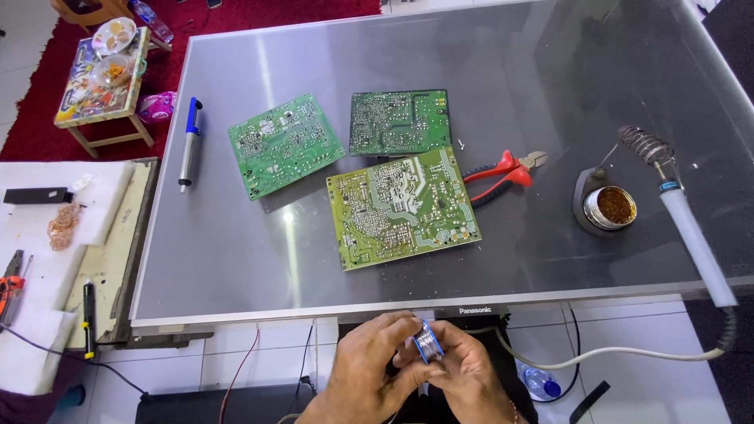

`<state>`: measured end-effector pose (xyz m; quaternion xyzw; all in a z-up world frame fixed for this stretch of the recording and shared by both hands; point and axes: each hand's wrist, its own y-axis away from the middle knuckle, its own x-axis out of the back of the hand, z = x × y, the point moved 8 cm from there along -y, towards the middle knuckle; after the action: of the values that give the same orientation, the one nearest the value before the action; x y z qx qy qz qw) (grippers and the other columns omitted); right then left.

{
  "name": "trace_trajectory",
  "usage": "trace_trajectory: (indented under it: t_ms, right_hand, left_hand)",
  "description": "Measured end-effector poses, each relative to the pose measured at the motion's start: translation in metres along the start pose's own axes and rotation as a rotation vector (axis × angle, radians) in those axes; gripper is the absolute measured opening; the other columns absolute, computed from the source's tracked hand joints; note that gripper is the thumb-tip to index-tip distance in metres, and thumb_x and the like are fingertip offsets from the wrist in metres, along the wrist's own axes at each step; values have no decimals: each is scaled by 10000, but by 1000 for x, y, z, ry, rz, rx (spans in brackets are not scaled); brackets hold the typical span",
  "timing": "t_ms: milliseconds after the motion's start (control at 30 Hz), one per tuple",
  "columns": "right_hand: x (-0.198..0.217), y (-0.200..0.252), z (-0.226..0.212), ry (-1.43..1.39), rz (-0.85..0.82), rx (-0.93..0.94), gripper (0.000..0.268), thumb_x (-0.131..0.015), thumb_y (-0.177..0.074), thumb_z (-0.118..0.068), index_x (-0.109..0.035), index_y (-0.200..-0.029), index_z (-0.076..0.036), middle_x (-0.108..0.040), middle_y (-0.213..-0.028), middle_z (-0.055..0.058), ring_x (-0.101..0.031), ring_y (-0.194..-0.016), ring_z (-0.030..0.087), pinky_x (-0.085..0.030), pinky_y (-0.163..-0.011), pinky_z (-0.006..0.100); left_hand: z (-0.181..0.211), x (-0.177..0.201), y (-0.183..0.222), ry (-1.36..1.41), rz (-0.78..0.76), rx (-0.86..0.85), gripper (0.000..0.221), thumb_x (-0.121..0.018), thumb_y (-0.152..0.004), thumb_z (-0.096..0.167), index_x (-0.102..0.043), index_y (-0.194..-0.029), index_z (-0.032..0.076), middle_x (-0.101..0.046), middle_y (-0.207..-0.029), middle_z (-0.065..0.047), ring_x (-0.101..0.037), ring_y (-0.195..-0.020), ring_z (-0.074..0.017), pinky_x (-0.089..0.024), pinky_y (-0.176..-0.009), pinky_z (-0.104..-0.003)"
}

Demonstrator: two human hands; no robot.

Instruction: Soldering electronic components onto a printed circuit board using a soldering iron and solder wire.

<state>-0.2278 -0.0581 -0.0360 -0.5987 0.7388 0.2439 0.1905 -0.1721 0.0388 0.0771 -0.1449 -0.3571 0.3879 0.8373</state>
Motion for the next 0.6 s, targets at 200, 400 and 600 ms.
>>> trace_trajectory:
  t_ms: [200, 400, 600]
  right_hand:
    - [24, 7, 30, 84, 168, 10, 384, -770, -775, -240, -740, -1027, 49, -669, -697, 128, -613, -612, 200, -513, -592, 317]
    - [95, 23, 24, 657, 255, -61, 362, -666, -826, -413, -723, -890, -62, -604, -555, 84, -518, -477, 129, -383, -472, 275]
    - [66, 41, 24, 1093, -457, 425, 367, -332, -1073, -245, -567, -891, -30, -479, -752, 61, -510, -660, 174, -390, -683, 296]
  left_hand:
    - [-7, -3, 2, -95, 60, 31, 367, -637, -938, 351, -558, -1109, 36, -671, -1000, -130, -659, -727, -237, -544, -660, -353]
    - [-34, -30, 26, -410, 172, 115, 487, -698, -816, 507, -645, -1105, 118, -725, -1048, -35, -710, -863, -191, -531, -754, -315]
    - [-77, -30, 61, -360, 29, 559, 489, -816, -644, 543, -710, -1030, 262, -706, -809, 51, -682, -621, -157, -548, -604, -283]
